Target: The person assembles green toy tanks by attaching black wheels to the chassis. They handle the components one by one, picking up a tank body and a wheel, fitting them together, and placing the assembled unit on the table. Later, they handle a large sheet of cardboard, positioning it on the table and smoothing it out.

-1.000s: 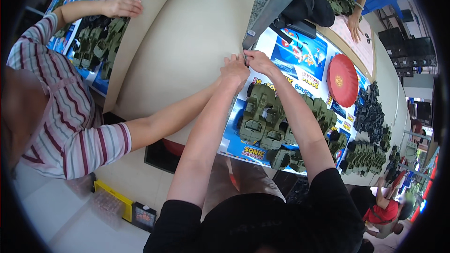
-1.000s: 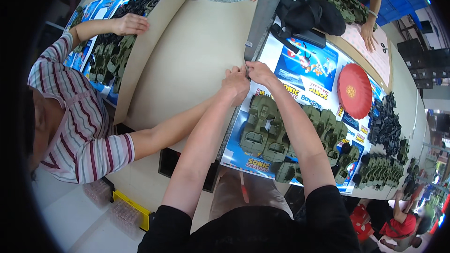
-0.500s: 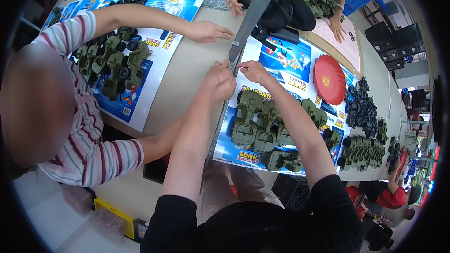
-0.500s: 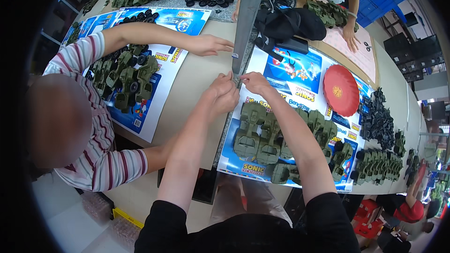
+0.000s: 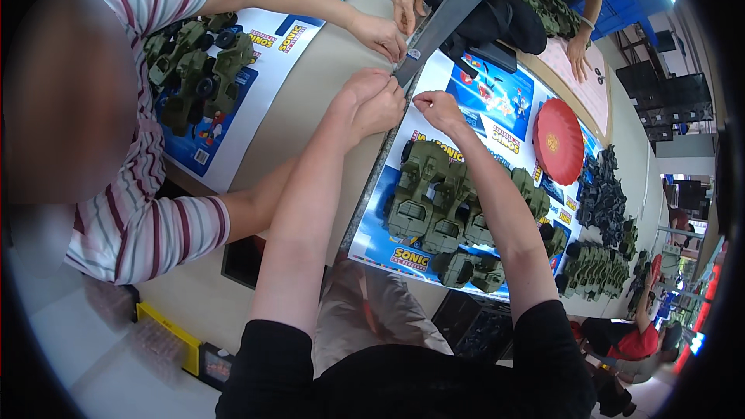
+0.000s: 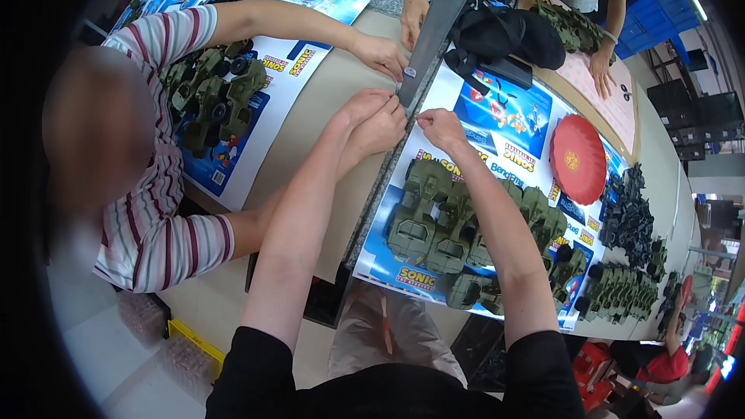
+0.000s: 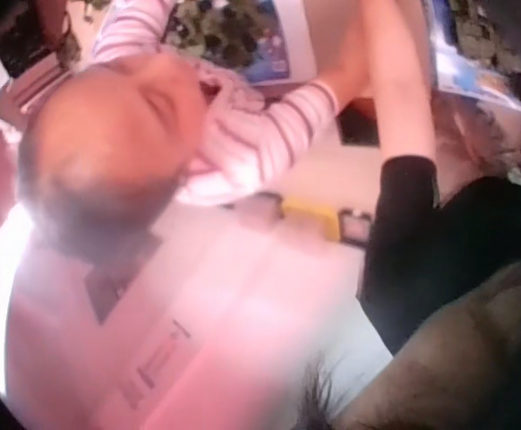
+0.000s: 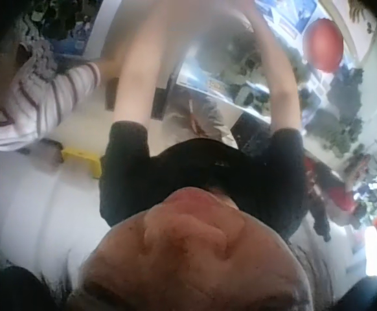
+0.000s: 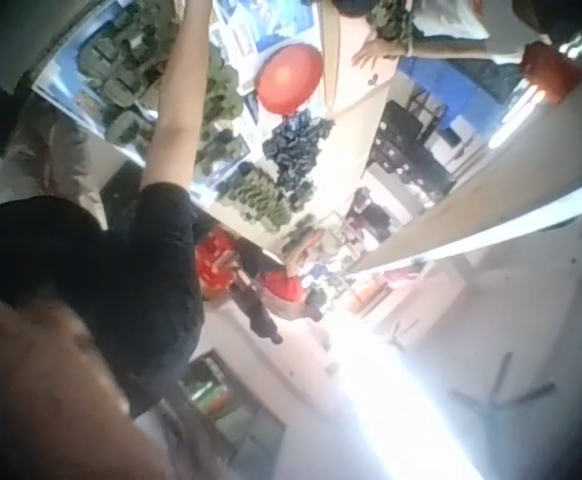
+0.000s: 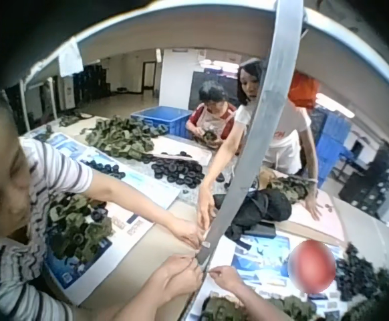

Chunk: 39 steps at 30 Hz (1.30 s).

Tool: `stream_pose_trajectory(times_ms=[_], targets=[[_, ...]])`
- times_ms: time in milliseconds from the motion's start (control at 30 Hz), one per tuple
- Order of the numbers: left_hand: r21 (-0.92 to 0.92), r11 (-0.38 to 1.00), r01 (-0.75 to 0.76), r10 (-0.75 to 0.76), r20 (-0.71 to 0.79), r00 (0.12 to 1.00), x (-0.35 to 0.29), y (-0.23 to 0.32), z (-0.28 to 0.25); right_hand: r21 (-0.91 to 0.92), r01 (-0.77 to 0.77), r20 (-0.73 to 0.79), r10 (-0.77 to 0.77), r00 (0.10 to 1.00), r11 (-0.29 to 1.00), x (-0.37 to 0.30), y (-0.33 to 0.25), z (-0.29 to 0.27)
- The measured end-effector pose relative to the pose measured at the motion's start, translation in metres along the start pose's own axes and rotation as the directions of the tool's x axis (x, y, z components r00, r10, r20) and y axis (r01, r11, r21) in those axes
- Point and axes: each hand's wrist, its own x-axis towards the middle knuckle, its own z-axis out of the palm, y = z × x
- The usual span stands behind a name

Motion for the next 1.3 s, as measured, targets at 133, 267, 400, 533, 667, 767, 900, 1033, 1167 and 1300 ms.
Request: stream_pose_trajectory(times_ms=[133, 267, 400, 533, 667, 767, 900, 1033, 1167, 1300], targets=[[0.035, 0.999, 0.016, -0.015, -0.030, 0.999, -0.001, 0.010, 0.000, 0.032, 0.014, -0.032, -0.013, 0.999, 0.999, 0.001, 0.004, -0.008], [0.514, 0.844, 0.155, 0.171, -0.531, 0.830, -0.037, 0.044, 0.016, 0.004, 0.052, -0.035, -0.052, 0.998, 0.999, 0.003, 0.011, -0.017], [0.669, 0.695, -0.261, 0.697, -0.541, 0.470, -0.085, 0.055, 0.030, -0.058, 0.044, 0.020, -0.043, 0.999, 0.997, 0.004, 0.011, -0.020], [0.603, 0.719, -0.345, 0.670, -0.471, 0.574, -0.151, 0.029, 0.070, -0.047, 0.019, 0.052, -0.017, 0.999, 0.999, 0.007, 0.008, -0.025], [0.631, 0.758, -0.164, 0.541, -0.467, 0.700, -0.187, -0.013, 0.105, -0.029, 0.011, 0.038, -0.009, 0.999, 1.000, 0.012, 0.010, -0.022], [0.665, 0.738, -0.113, 0.526, -0.463, 0.713, -0.189, -0.028, 0.112, -0.014, -0.024, 0.062, 0.025, 0.998, 1.000, 0.015, 0.013, -0.014], [0.651, 0.754, -0.083, 0.499, -0.487, 0.716, -0.187, -0.028, 0.115, 0.034, -0.081, 0.061, 0.079, 0.995, 0.996, 0.022, 0.017, -0.006], [0.664, 0.748, -0.001, 0.439, -0.493, 0.751, -0.178, -0.017, 0.117, 0.036, -0.125, 0.016, 0.124, 0.992, 0.992, 0.025, 0.011, -0.004], [0.714, 0.700, 0.023, 0.427, -0.444, 0.788, -0.166, -0.030, 0.117, -0.148, 0.051, -0.117, -0.069, 0.991, 0.988, 0.006, -0.029, -0.008], [0.726, 0.686, 0.047, 0.411, -0.440, 0.799, -0.161, -0.038, 0.125, -0.366, -0.014, -0.102, -0.025, 0.994, 0.930, 0.009, -0.028, -0.013]])
